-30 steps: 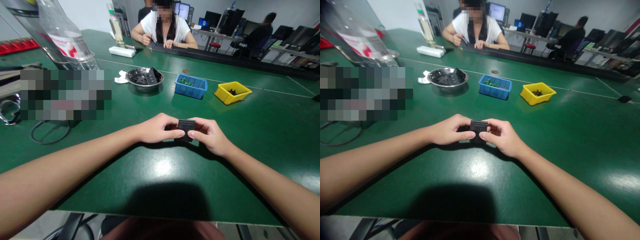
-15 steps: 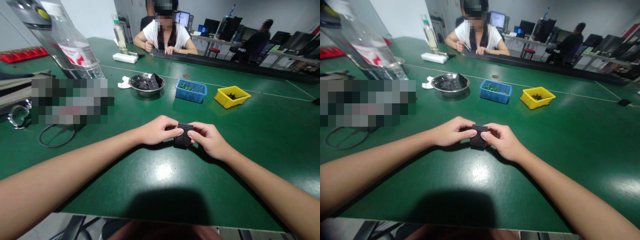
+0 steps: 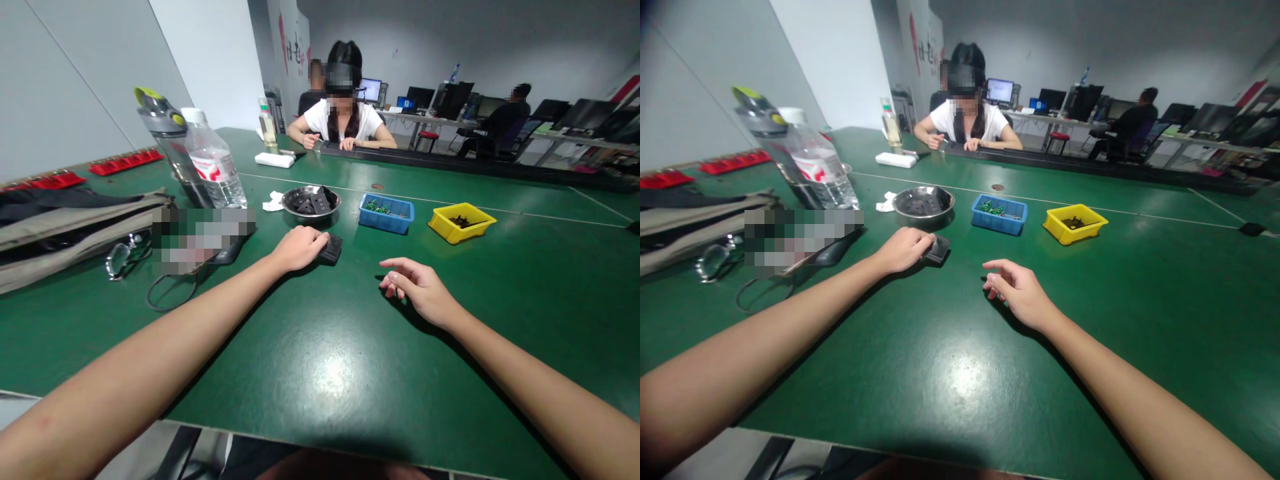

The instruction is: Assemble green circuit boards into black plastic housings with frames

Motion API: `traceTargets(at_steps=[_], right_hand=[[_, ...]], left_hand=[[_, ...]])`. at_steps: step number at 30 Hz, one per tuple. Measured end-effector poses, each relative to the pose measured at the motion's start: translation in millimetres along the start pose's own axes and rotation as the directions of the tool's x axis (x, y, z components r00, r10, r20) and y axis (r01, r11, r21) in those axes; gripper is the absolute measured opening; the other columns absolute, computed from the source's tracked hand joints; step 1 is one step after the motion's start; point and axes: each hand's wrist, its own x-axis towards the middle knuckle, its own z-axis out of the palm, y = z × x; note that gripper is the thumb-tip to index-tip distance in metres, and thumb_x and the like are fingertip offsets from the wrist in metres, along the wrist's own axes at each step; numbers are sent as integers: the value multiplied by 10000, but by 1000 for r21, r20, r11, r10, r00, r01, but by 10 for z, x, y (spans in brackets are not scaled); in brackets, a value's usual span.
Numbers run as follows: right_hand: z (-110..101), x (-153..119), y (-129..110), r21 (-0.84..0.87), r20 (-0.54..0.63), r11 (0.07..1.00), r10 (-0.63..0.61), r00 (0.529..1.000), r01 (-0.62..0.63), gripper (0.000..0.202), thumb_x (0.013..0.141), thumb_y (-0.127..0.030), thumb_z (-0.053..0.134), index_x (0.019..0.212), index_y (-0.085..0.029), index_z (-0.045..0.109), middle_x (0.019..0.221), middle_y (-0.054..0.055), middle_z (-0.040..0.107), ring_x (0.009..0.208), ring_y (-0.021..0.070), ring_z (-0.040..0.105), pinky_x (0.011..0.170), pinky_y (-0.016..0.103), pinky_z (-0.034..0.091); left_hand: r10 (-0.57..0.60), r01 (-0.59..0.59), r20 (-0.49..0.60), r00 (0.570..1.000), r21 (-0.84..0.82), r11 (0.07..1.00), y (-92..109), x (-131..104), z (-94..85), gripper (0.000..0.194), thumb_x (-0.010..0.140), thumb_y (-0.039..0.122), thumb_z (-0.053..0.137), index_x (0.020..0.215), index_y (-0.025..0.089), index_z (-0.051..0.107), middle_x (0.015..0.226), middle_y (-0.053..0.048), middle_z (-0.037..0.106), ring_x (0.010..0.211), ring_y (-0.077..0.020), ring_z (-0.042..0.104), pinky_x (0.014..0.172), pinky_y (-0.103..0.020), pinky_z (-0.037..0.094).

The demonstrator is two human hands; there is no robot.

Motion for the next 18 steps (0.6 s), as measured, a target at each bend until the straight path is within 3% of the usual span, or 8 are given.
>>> traceTargets(at_steps=[5,9,12,15,18], right_hand=[[-11,14,6,-31,4,999,-22,1000,22,361,876,-428,678,1114,-157,685,781,43,740,651,154,668,581,283,477],[-19,14,2,-42,12,998,-45,999,46,298,892,-381,616,1078,-164,702,763,37,728,631,152,651,558,271,458],[-45,20,-1,-105,-4,986,-135,991,133,190,858,-264,536,810,-186,703,723,38,707,629,158,626,575,282,454],[-85,33,-6,-222,-22,932,-300,954,287,236,756,-153,486,545,-216,569,693,41,677,688,178,620,682,323,473],[-118,39,-6,-267,-24,901,-361,932,342,218,647,-112,459,470,-228,515,643,31,637,660,177,594,673,324,455]], left_hand=[[-129,135,-82,988,82,987,-139,37,-79,355,910,287,418,617,196,596,734,-116,703,772,-268,665,675,-309,416],[-242,260,-198,950,74,963,-213,55,-107,320,936,293,392,860,172,678,943,-166,744,909,-331,689,757,-361,467],[-303,324,-285,909,28,946,-263,68,-109,325,952,285,393,1139,171,632,1015,-145,738,950,-312,692,815,-368,488],[-295,307,-267,917,2,952,-318,90,-90,355,932,241,451,1263,196,571,1057,-113,735,1001,-288,689,883,-372,495],[-248,256,-197,948,16,966,-360,114,-69,310,918,236,527,1218,208,603,1125,-112,731,1065,-280,680,936,-367,488]])
